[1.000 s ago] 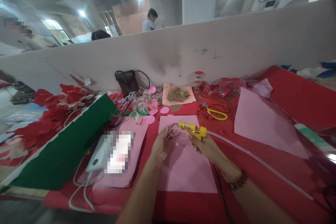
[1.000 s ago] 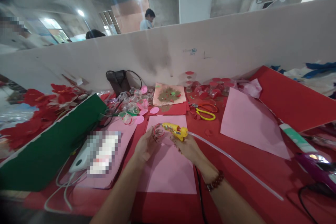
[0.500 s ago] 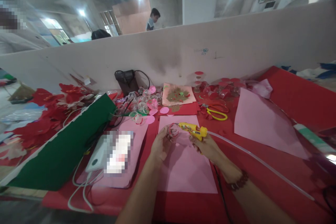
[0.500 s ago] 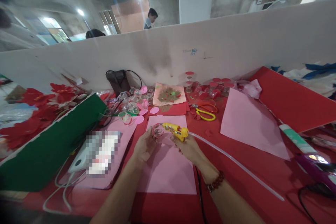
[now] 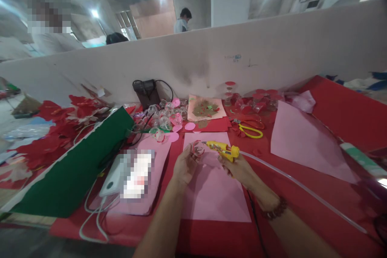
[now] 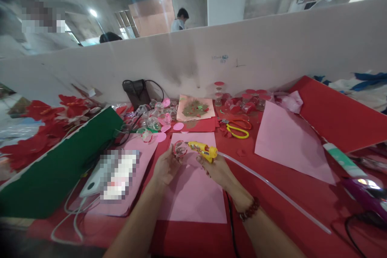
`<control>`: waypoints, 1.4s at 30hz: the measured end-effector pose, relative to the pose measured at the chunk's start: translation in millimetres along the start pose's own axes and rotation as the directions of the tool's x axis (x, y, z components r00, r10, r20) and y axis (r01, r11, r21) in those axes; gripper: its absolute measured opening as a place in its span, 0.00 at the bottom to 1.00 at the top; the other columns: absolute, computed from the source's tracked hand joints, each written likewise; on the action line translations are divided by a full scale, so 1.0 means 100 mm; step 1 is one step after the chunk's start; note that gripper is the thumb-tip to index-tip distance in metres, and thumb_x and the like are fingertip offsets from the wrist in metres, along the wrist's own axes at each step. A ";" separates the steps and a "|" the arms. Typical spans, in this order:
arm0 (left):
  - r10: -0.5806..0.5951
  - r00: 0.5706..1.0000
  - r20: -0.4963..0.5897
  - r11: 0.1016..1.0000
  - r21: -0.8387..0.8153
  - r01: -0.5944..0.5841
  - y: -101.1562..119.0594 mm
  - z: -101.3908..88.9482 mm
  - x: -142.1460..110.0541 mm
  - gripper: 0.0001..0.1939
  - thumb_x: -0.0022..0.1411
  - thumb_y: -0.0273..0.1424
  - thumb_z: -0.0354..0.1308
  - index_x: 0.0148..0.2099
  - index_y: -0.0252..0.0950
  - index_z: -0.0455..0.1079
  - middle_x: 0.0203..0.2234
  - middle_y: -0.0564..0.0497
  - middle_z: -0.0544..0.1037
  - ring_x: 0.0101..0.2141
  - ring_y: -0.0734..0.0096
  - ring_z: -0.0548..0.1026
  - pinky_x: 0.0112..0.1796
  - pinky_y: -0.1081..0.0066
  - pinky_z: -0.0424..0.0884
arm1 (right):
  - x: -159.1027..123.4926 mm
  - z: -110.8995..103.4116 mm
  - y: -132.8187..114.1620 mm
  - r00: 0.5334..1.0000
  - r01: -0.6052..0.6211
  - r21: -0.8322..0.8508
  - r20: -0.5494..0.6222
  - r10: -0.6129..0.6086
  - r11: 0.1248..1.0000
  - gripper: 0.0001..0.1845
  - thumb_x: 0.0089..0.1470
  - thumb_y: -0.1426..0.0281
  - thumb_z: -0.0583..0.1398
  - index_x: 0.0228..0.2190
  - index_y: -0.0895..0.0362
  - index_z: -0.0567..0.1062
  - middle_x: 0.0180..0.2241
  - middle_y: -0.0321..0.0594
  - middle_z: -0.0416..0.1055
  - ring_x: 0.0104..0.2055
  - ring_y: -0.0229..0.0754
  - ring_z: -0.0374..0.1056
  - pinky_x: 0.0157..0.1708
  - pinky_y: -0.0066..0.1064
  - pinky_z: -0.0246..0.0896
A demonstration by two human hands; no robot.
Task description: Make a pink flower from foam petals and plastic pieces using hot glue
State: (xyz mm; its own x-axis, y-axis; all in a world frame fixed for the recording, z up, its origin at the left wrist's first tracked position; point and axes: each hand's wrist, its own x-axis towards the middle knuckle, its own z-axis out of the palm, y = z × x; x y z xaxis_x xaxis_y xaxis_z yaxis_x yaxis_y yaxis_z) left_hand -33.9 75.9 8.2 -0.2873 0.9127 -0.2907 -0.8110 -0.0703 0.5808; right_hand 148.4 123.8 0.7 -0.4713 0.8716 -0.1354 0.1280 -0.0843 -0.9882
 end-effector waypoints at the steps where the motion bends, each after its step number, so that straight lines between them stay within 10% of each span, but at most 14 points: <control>1: -0.004 1.000 -0.005 1.000 -0.006 0.004 0.00 0.00 0.00 0.10 0.63 0.30 0.55 0.42 0.29 0.73 0.29 0.46 0.78 0.26 0.76 0.75 0.27 0.77 0.72 | 0.00 0.00 -0.01 1.000 -0.001 -0.004 -0.002 0.001 1.000 0.20 0.48 0.52 0.61 0.31 0.57 0.70 0.17 0.30 0.60 0.17 0.31 0.55 0.15 0.23 0.50; 22: 0.033 0.999 0.007 0.999 0.007 -0.033 0.02 0.02 0.01 0.10 0.63 0.29 0.53 0.41 0.31 0.73 0.33 0.46 0.79 0.28 0.75 0.76 0.28 0.77 0.71 | -0.11 -0.02 -0.18 0.986 -0.042 0.152 0.164 0.016 0.988 0.10 0.47 0.63 0.59 0.30 0.58 0.69 0.17 0.28 0.60 0.18 0.30 0.52 0.17 0.23 0.46; 42: 0.044 0.999 -0.006 0.999 0.028 -0.044 0.06 0.08 -0.06 0.10 0.63 0.32 0.54 0.41 0.32 0.73 0.32 0.48 0.78 0.26 0.76 0.74 0.28 0.76 0.70 | -0.11 -0.01 -0.18 0.998 -0.056 -0.076 0.020 0.058 0.996 0.18 0.47 0.55 0.62 0.29 0.58 0.73 0.17 0.31 0.61 0.18 0.33 0.55 0.17 0.26 0.51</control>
State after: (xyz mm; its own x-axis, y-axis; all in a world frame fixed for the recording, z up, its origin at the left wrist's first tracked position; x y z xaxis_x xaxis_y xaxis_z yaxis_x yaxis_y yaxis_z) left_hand -32.8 73.5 19.3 -0.3258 0.9064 -0.2688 -0.7828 -0.0992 0.6143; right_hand 152.2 116.0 20.2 -0.4807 0.8553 -0.1935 0.2201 -0.0959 -0.9708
